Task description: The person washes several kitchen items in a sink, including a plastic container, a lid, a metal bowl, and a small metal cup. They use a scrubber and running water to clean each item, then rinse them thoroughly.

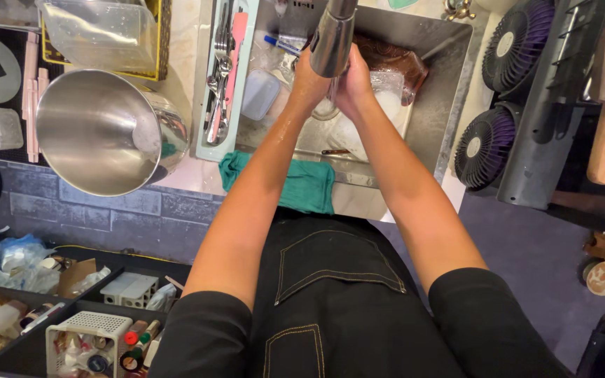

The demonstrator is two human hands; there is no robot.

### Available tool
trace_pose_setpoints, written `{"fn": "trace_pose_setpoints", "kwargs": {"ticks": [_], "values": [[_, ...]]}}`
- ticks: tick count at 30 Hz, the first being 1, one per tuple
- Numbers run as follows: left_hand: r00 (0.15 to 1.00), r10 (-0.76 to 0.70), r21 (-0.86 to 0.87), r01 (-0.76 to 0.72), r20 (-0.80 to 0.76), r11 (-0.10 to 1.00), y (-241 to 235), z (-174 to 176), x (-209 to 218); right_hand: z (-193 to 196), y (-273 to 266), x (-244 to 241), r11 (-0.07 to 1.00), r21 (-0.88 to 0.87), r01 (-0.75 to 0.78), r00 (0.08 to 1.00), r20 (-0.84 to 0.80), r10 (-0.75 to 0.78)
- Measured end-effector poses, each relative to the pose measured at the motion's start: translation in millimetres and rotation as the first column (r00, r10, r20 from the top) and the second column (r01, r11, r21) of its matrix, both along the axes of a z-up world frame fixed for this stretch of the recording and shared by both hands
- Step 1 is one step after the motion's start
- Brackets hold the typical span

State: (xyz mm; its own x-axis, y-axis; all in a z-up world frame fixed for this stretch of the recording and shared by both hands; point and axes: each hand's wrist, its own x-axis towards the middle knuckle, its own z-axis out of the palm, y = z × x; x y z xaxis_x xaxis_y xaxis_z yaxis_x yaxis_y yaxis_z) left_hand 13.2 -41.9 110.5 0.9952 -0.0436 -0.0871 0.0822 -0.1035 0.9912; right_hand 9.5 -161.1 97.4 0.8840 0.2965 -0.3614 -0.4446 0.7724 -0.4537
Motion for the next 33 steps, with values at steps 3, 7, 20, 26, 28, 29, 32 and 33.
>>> {"fn": "trace_pose_setpoints", "kwargs": {"ticks": [3, 7, 20, 26, 28, 29, 32, 33], "values": [[0.995, 0.081, 0.006, -0.08, -0.056, 0.997, 5.1, 8.0, -3.9, 4.9, 10.2, 13.5, 1.0, 0.012, -0.025, 1.0, 0.003, 0.025], [0.97, 0.222, 0.089, -0.231, 0.1, 0.969, -10.9, 21.5, -15.9, 5.0, 28.8, 15.8, 0.997, -0.033, 0.075, 0.994, 0.086, -0.072], [0.892, 0.09, 0.216, -0.203, 0.443, 0.955, 6.0, 58.0, -14.5, 52.0, 43.9, -25.0, 0.971, 0.194, 0.14, 0.985, -0.128, -0.117], [0.943, -0.053, 0.629, -0.177, 0.329, 0.757, 34.9, 4.6, -4.1, 31.3, 51.6, -19.3, 0.952, -0.305, 0.001, 0.999, -0.052, -0.018], [0.976, 0.156, 0.548, -0.215, 0.152, 0.809, 47.3, -14.4, 1.8, 18.2, 53.9, -11.8, 0.765, -0.611, -0.205, 0.978, -0.107, 0.176], [0.966, 0.251, 0.507, -0.243, 0.053, 0.827, 52.8, -21.2, 3.5, 11.6, 56.4, -6.3, 0.712, -0.67, -0.209, 0.976, -0.099, 0.193], [0.814, 0.257, -0.122, -0.369, -0.521, 0.921, 66.6, -32.0, -8.3, -4.6, 61.6, 12.9, 0.518, -0.846, -0.129, 0.97, 0.001, 0.243], [0.797, 0.254, -0.173, -0.405, -0.548, 0.898, 69.4, -33.5, -13.8, -7.4, 63.2, 18.6, 0.437, -0.898, -0.041, 0.959, 0.087, 0.269]]}}
